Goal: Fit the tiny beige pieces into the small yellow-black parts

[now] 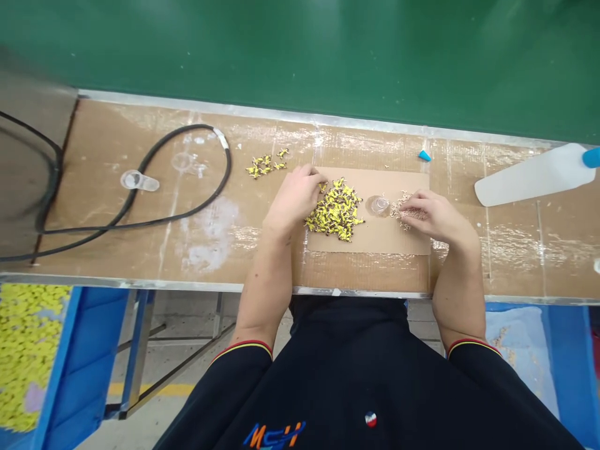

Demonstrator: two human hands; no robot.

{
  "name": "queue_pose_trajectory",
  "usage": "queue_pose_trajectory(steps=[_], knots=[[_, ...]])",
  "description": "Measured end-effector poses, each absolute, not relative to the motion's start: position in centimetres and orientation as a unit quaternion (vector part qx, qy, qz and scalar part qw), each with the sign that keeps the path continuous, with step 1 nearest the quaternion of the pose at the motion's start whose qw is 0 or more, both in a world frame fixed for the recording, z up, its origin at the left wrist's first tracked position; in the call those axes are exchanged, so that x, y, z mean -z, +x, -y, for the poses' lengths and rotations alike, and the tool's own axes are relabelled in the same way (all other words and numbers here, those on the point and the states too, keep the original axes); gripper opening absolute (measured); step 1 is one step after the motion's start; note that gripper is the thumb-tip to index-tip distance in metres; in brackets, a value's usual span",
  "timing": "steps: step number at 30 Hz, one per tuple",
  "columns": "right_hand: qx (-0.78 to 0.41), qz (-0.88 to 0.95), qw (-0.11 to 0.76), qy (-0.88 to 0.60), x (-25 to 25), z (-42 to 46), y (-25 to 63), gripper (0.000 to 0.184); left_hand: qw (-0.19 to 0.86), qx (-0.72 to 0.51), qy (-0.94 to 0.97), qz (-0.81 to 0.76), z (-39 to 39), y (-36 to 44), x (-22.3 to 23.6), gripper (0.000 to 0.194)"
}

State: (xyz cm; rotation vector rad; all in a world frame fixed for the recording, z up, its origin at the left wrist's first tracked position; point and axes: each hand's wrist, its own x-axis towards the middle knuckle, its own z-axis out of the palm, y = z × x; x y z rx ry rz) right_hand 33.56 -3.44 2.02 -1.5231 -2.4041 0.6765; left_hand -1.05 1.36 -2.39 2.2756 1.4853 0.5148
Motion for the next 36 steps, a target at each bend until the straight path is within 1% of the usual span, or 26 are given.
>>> queue_pose_trajectory(steps=[6, 9, 12, 17, 20, 24, 27, 31, 36], knots=[[-0.245, 0.821, 0.057, -0.513, -2.0, 3.2, 32.9, 0.012, 0.243, -0.257, 0.759, -0.547, -1.6, -1.6, 2.5, 0.017], [-0.226, 0.826, 0.041, -0.515, -1.9, 3.2, 32.5, 0.014, 0.274, -0.285, 0.746, -0.536, -1.7, -1.9, 2.4, 0.014], [-0.206, 0.822, 0.018, -0.53, -1.9, 3.3, 32.0, 0.017, 0.286, -0.299, 0.742, -0.528, -1.6, -2.1, 1.9, 0.017], [-0.164, 0.815, -0.034, -0.554, -2.1, 3.6, 31.0, 0.015, 0.263, -0.335, 0.723, -0.544, -1.1, -1.7, 0.4, 0.021], [-0.154, 0.819, -0.04, -0.552, -2.3, 3.7, 30.9, 0.014, 0.265, -0.375, 0.704, -0.542, -1.0, -1.4, 0.0, 0.022], [-0.167, 0.819, -0.022, -0.548, -2.5, 3.6, 31.5, 0.015, 0.286, -0.43, 0.667, -0.536, -1.1, -1.1, 0.2, 0.023], [-0.184, 0.817, -0.012, -0.546, -2.6, 3.5, 31.8, 0.018, 0.3, -0.449, 0.655, -0.529, -1.1, -1.1, 0.4, 0.024], [-0.186, 0.814, -0.042, -0.549, -2.7, 3.5, 31.5, 0.021, 0.285, -0.446, 0.663, -0.53, -1.2, -1.2, 0.3, 0.027], [-0.155, 0.808, -0.08, -0.564, -2.8, 3.8, 30.7, 0.015, 0.267, -0.451, 0.672, -0.523, -1.3, -1.3, 0.3, 0.026]])
